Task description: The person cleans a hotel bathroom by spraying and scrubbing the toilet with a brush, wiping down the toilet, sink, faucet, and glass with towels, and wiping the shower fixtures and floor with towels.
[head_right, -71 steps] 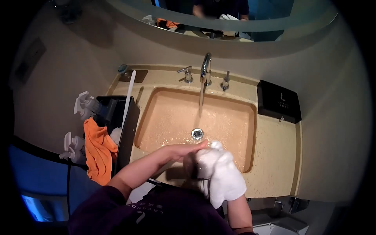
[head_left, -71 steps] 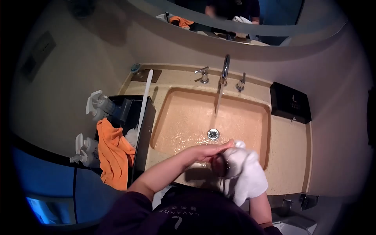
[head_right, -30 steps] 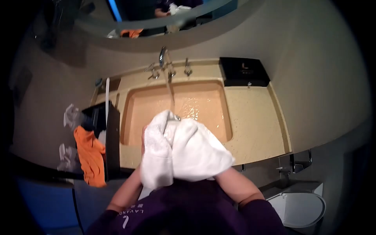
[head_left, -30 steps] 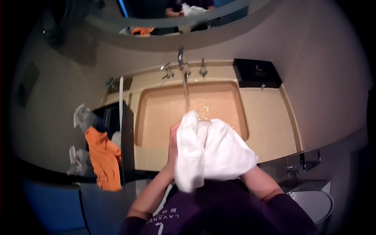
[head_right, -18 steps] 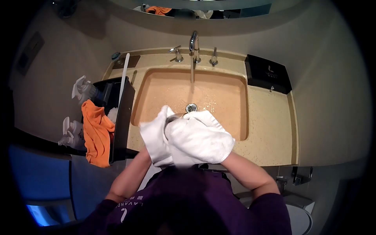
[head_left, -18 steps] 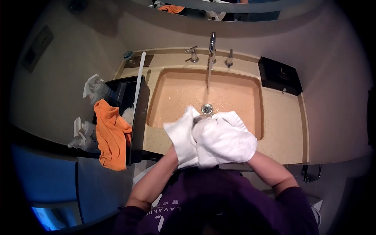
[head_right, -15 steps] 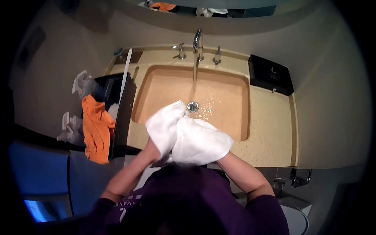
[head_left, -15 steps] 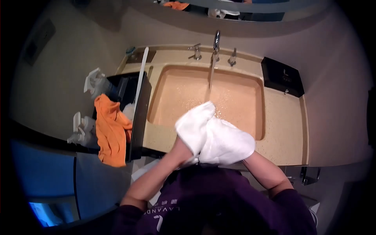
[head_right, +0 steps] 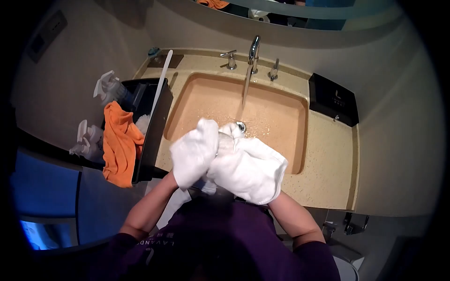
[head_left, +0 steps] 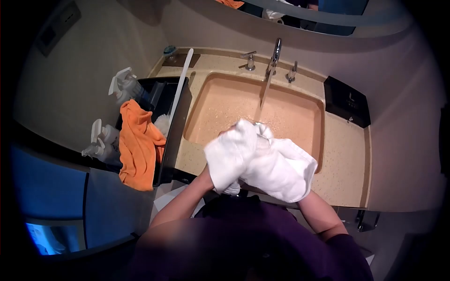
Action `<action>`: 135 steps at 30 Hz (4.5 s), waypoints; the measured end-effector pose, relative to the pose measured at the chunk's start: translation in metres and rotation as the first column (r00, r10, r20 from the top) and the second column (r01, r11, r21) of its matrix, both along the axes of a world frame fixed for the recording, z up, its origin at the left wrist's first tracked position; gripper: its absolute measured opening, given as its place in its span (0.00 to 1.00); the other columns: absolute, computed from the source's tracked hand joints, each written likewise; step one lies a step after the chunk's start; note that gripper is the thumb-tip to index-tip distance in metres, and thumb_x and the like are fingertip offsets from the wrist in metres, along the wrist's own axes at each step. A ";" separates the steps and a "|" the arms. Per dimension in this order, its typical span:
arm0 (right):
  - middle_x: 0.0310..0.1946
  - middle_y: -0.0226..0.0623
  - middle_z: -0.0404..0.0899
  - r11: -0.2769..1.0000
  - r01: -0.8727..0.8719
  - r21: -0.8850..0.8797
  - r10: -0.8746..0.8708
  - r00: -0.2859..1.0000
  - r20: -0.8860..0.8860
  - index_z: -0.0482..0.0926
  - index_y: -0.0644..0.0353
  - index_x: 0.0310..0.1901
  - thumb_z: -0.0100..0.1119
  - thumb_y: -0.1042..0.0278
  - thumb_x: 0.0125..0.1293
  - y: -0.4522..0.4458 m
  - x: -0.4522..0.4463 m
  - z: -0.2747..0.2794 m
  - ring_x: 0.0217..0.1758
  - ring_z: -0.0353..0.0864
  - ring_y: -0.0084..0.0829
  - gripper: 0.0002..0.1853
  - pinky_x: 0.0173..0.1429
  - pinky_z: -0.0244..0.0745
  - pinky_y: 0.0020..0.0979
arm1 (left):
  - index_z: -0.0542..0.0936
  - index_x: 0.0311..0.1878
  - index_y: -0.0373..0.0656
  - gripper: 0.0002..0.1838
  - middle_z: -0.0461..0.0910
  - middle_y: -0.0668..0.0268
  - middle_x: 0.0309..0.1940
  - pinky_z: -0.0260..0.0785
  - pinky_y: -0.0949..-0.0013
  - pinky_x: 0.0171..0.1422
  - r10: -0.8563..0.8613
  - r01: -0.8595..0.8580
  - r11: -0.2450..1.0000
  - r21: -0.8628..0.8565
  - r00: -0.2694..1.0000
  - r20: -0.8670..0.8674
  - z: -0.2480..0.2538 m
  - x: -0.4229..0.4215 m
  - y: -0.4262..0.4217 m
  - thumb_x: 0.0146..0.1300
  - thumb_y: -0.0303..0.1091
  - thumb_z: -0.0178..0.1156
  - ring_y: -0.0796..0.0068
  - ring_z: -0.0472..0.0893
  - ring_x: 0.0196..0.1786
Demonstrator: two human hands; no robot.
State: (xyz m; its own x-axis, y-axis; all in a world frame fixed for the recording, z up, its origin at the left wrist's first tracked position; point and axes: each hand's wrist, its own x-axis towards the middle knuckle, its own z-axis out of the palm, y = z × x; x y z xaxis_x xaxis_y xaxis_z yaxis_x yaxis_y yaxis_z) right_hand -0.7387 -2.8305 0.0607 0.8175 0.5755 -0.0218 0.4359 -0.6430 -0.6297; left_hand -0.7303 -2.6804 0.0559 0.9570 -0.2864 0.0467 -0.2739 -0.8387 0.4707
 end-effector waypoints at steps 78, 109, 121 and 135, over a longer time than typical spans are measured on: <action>0.40 0.36 0.71 0.882 0.468 -0.056 -0.444 0.783 -0.436 0.67 0.62 0.46 0.50 0.62 0.53 0.026 0.067 -0.103 0.43 0.71 0.32 0.19 0.47 0.67 0.30 | 0.67 0.56 0.45 0.40 0.66 0.54 0.51 0.65 0.61 0.57 0.153 -0.177 0.978 0.109 0.968 0.200 -0.093 0.455 0.266 0.36 0.44 0.69 0.55 0.67 0.55; 0.42 0.36 0.74 0.947 0.093 0.307 0.115 0.794 -0.596 0.71 0.63 0.48 0.54 0.61 0.60 -0.109 -0.002 -0.071 0.47 0.71 0.26 0.18 0.50 0.65 0.26 | 0.55 0.63 0.35 0.44 0.63 0.56 0.59 0.56 0.58 0.65 -0.774 -0.294 0.089 -0.952 0.581 -0.252 0.016 0.086 -0.011 0.47 0.42 0.66 0.61 0.65 0.61; 0.30 0.40 0.78 0.774 0.512 0.372 -0.599 0.783 0.168 0.78 0.67 0.36 0.66 0.59 0.48 -0.265 -0.041 0.037 0.38 0.74 0.35 0.19 0.46 0.68 0.33 | 0.70 0.51 0.32 0.25 0.77 0.57 0.39 0.70 0.69 0.48 -0.320 -0.036 0.852 -0.523 0.755 -0.573 0.107 0.102 -0.087 0.54 0.39 0.61 0.71 0.77 0.42; 0.53 0.41 0.69 0.446 0.823 0.351 -0.832 0.526 -0.177 0.65 0.63 0.56 0.48 0.62 0.61 -0.257 -0.019 -0.050 0.56 0.67 0.32 0.23 0.59 0.61 0.32 | 0.75 0.42 0.38 0.12 0.78 0.63 0.30 0.68 0.76 0.39 0.099 -0.080 0.636 -0.767 0.995 -0.021 -0.013 0.299 -0.035 0.62 0.36 0.50 0.77 0.77 0.34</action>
State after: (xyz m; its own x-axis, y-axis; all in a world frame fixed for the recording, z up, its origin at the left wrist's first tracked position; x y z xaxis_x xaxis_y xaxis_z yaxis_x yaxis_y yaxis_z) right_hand -0.7572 -3.0876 0.0104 0.9084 -0.4163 0.0376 -0.1658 -0.4414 -0.8819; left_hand -0.4317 -2.7152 0.0425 0.9720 -0.0519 0.2293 -0.2351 -0.2006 0.9510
